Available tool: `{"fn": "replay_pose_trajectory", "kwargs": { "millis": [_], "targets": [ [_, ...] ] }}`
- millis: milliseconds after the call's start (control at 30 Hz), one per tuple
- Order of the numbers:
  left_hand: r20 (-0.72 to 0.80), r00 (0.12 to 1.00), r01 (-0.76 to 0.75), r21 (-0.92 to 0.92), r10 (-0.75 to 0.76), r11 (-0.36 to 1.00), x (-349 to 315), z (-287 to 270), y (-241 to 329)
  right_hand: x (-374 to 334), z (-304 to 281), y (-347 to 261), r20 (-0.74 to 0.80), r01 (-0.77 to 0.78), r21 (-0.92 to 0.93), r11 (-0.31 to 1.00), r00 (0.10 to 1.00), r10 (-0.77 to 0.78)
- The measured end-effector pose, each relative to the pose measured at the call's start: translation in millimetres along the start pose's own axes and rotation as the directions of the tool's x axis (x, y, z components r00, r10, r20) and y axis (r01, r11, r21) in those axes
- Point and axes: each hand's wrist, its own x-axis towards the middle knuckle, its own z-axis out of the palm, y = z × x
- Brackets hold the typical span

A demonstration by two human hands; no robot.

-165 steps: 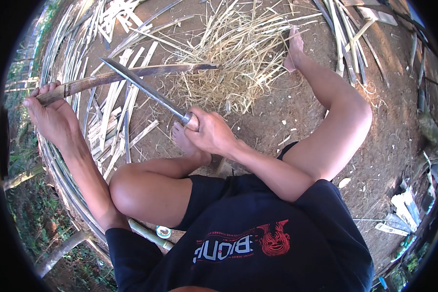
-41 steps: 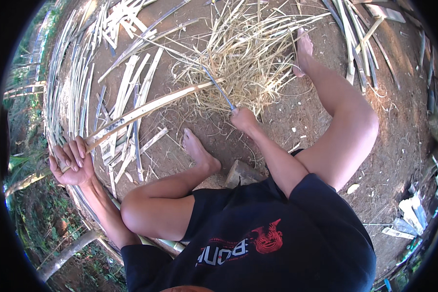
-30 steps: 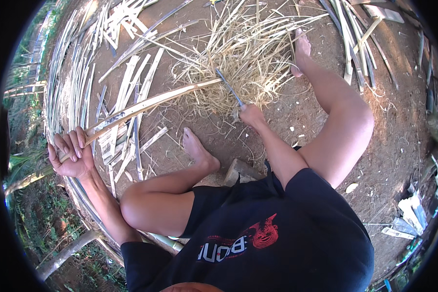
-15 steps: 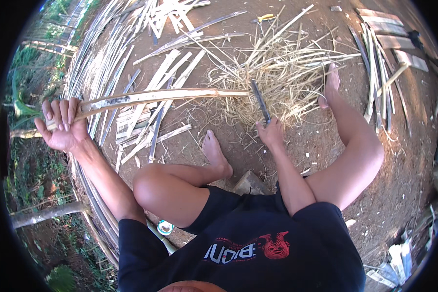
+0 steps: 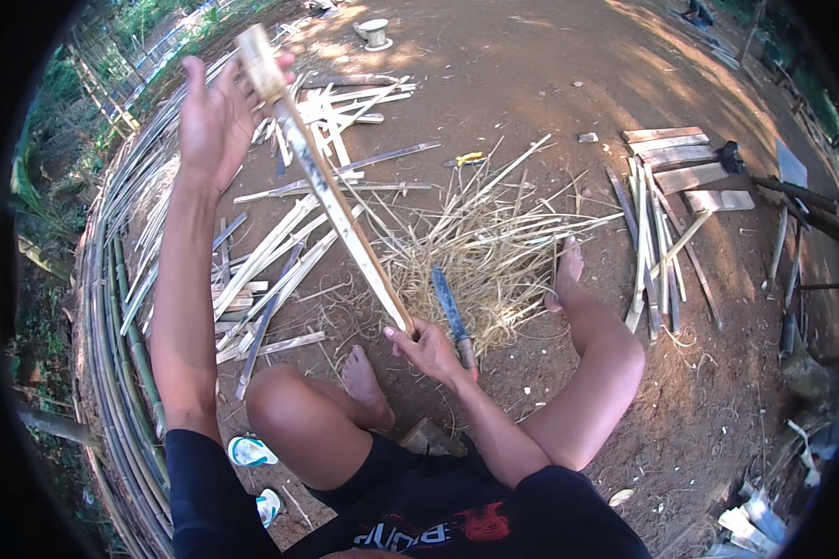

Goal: The person sits on the ground and uses a knife to split long bamboo poles into thin strips. They hold the bamboo with one hand and use the knife to shave and split the material, creating a pile of bamboo shavings and strips.

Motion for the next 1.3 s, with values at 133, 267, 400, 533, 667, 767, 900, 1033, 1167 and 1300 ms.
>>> {"fn": "replay_pose_trajectory", "kwargs": {
  "millis": [133,267,400,533,667,767,900,1033,1167,1300],
  "targets": [
    [0.169,0.93,0.227,0.437,-0.327,0.87,-53.7,28.9,-71.2,10.5,-26.7,-30.2,-0.162,-0.015,0.291,0.957,0.985,0.065],
    [0.595,0.656,-0.214,0.736,-0.464,0.642,-152.5,58.1,-82.3,41.3,-49.8,-55.4,-0.126,-0.048,0.619,0.784,0.979,0.159],
    [0.764,0.609,-0.426,0.542,-0.214,0.724,-189.4,73.5,-76.3,61.0,-64.4,-10.2,-0.102,-0.177,0.75,0.637,0.921,0.375],
    [0.782,0.603,-0.509,0.531,-0.159,0.678,-176.9,75.1,-83.0,46.6,-55.7,1.6,-0.142,-0.184,0.771,0.609,0.883,0.447],
    [0.761,0.642,-0.509,0.512,-0.091,0.692,-193.5,61.4,-86.2,40.4,-33.7,2.9,-0.062,-0.199,0.817,0.541,0.903,0.425],
    [0.749,0.659,-0.502,0.513,-0.076,0.696,-192.6,59.7,-86.5,46.5,-39.4,-8.3,-0.023,-0.178,0.861,0.477,0.922,0.386],
    [0.721,0.692,-0.566,0.533,0.012,0.629,-183.0,53.2,-92.4,44.9,-32.8,-9.8,0.059,-0.176,0.884,0.433,0.961,0.269],
    [0.438,0.873,-0.466,0.619,0.214,0.632,-158.4,44.9,-78.3,43.8,-42.4,4.8,-0.088,-0.087,0.702,0.707,0.974,0.208],
    [-0.007,0.988,-0.14,0.404,0.156,0.904,-124.7,16.4,-65.4,26.7,-61.9,130.2,-0.33,-0.455,-0.08,0.887,0.852,0.407],
    [-0.208,0.97,-0.097,0.127,0.122,0.987,-102.6,-12.2,-55.6,-10.9,-39.6,199.8,-0.541,-0.616,-0.523,0.589,0.774,0.329]
  ]
}}
